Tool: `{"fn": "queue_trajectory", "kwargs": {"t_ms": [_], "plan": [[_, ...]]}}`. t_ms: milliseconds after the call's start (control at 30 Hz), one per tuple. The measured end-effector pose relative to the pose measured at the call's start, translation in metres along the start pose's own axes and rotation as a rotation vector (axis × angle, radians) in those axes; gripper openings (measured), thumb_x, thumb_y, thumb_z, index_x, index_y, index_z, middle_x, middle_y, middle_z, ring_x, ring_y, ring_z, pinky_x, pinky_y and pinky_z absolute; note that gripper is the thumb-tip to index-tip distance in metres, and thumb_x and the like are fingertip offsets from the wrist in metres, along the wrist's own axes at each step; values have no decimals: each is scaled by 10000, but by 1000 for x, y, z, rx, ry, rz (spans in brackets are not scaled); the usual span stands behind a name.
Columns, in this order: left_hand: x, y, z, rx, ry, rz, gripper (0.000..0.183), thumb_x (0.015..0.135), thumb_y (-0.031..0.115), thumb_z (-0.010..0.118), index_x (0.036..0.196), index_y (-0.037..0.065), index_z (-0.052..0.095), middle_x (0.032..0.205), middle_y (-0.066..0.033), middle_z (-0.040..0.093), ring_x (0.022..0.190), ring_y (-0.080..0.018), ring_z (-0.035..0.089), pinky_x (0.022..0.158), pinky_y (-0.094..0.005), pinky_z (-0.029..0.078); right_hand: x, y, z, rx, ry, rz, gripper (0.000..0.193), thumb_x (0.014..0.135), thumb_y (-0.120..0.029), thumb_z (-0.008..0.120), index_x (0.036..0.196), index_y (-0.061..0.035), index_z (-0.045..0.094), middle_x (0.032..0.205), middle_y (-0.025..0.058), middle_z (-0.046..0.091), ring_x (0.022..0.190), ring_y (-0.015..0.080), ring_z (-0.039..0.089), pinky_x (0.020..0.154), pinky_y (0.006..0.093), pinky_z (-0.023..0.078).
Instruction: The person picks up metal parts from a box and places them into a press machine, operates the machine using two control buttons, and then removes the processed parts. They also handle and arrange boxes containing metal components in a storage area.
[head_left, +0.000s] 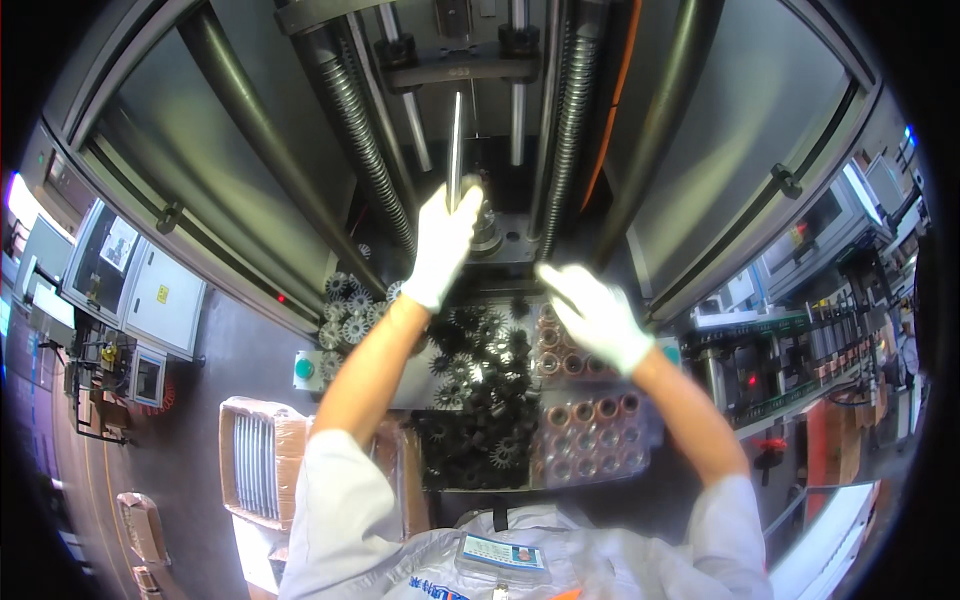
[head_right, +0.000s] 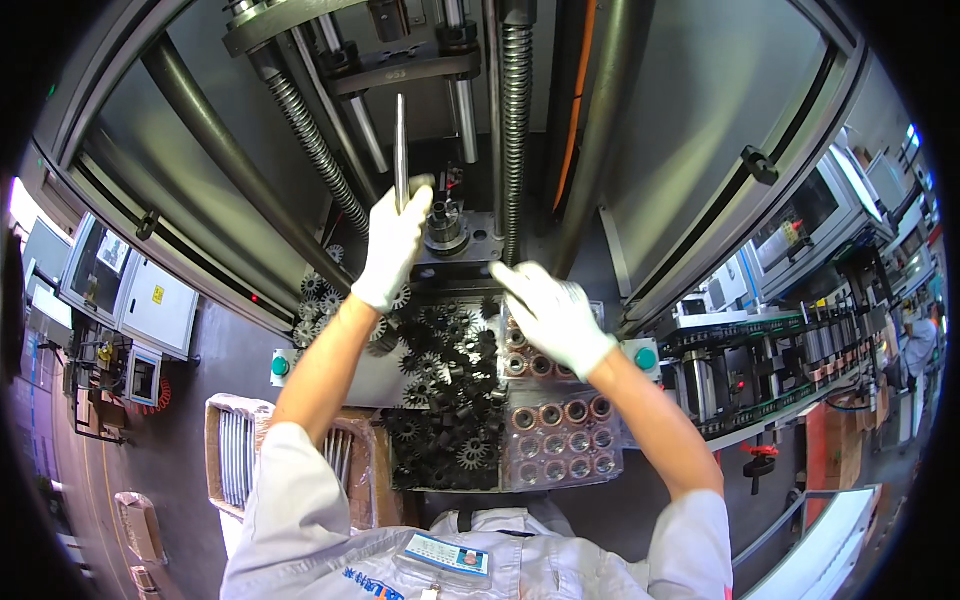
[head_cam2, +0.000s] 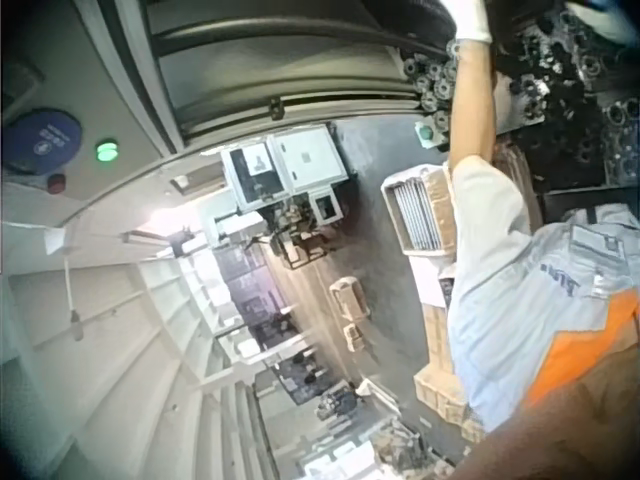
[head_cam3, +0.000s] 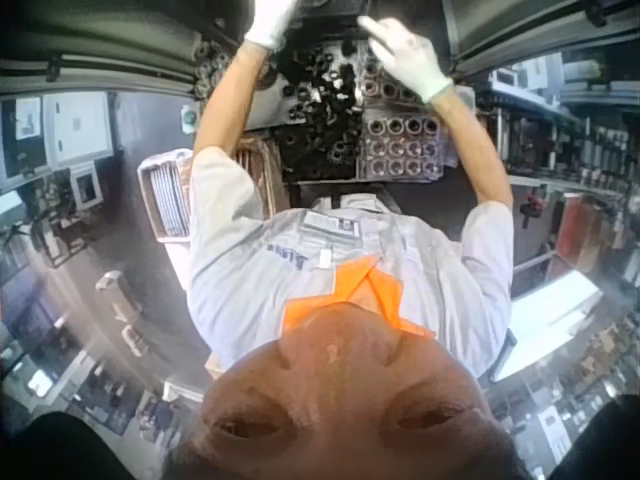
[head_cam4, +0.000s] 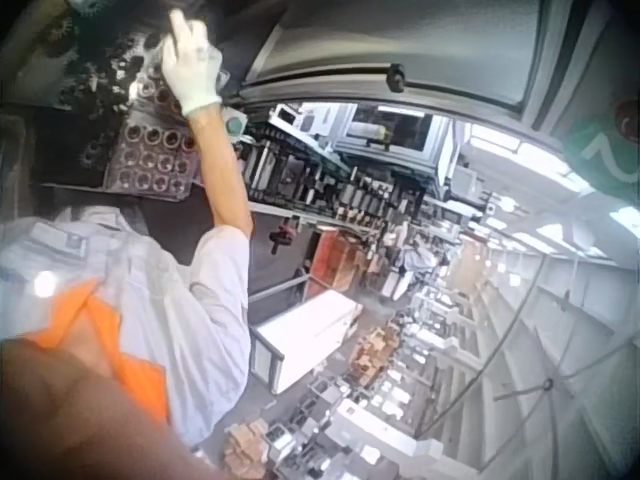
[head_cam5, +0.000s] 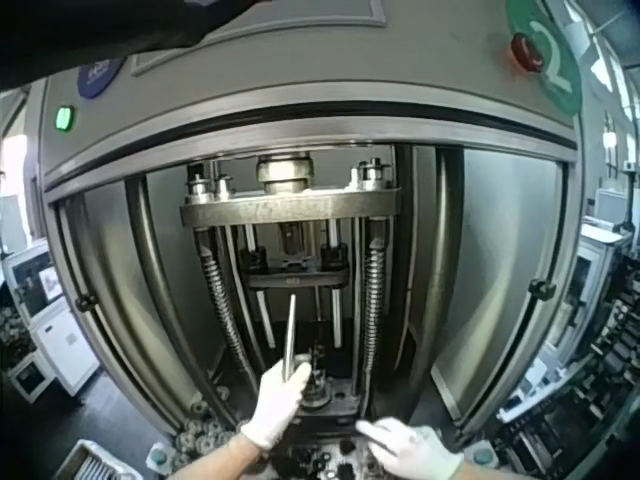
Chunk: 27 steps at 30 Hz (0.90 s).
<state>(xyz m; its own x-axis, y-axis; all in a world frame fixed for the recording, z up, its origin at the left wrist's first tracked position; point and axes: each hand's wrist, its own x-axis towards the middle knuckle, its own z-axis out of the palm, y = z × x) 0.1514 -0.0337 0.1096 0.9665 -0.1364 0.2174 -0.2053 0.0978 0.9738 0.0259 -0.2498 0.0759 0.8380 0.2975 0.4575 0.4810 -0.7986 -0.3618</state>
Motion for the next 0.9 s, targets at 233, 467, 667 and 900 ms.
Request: {"fn": "queue_trajectory", "kwargs": {"t_ms": [233, 467, 667, 900], "plan": [[98, 3, 17, 47, 160, 277, 251, 970, 284, 676, 823, 119, 559, 587, 91, 430, 425, -28, 363, 385, -212, 292, -177, 8, -82, -30, -253, 341, 295, 930, -132, 631, 1220, -87, 658, 1031, 139, 647, 882, 334, 665, 729, 423, 536], [109, 51, 28, -133, 6, 136, 398, 994, 301, 638, 684, 150, 439, 547, 59, 381, 411, -65, 317, 394, -258, 247, -257, -1, -115, 118, -148, 635, 214, 920, -63, 638, 1119, -24, 707, 926, 164, 684, 840, 302, 689, 752, 380, 537], [54, 86, 1, 863, 48, 208, 502, 970, 334, 677, 1267, -52, 558, 1108, -153, 670, 1019, -209, 652, 887, -310, 520, -178, 31, -111, 144, 218, 453, 313, 959, -13, 620, 1268, 36, 631, 1181, 182, 696, 1088, 246, 682, 931, 328, 521], [-169, 11, -31, 384, -315, -436, 459, 944, 86, 676, 1375, -24, 564, 1270, -104, 667, 1125, -166, 644, 994, -298, 499, -174, 77, -84, -64, 220, 292, 336, 929, -27, 585, 1260, -6, 643, 1208, 198, 688, 1101, 355, 673, 969, 421, 526]]}}
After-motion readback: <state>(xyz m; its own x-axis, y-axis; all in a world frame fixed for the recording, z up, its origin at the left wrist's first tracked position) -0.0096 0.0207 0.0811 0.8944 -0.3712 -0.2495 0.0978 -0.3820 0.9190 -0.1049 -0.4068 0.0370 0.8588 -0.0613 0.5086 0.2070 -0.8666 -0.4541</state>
